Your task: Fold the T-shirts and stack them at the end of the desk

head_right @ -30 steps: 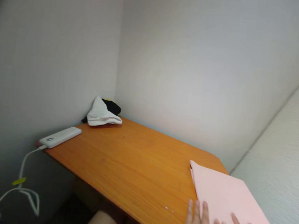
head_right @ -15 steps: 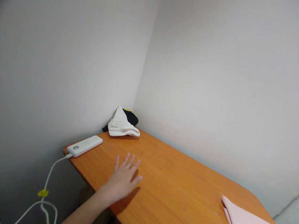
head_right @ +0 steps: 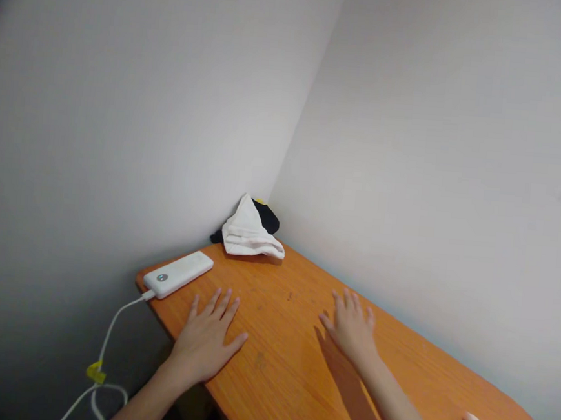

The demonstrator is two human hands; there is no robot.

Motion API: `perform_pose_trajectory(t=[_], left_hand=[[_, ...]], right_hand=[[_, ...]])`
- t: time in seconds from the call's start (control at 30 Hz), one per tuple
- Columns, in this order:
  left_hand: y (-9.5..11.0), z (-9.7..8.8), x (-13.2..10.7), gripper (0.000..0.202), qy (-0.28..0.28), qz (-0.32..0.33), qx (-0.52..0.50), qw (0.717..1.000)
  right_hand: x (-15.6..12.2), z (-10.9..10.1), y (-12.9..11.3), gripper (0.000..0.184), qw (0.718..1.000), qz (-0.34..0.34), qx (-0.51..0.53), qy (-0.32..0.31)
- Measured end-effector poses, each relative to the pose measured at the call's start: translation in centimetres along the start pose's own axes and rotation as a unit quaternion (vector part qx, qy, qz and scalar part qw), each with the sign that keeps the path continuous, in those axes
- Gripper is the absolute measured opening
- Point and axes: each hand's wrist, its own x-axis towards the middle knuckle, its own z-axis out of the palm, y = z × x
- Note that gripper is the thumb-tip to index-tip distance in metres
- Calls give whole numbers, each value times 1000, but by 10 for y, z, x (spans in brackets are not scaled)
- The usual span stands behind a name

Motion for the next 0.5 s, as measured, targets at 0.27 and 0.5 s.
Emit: perform_pose_trajectory(t=[0.27, 0.5], left_hand=[[-7, 8, 1, 78, 6, 3, -25, 1000], [-7, 6, 1, 77, -3, -1, -27, 1000]], right_hand=[[118, 8, -196, 94, 991, -89, 87, 57], [156, -17, -216, 26, 976, -50, 204, 56]])
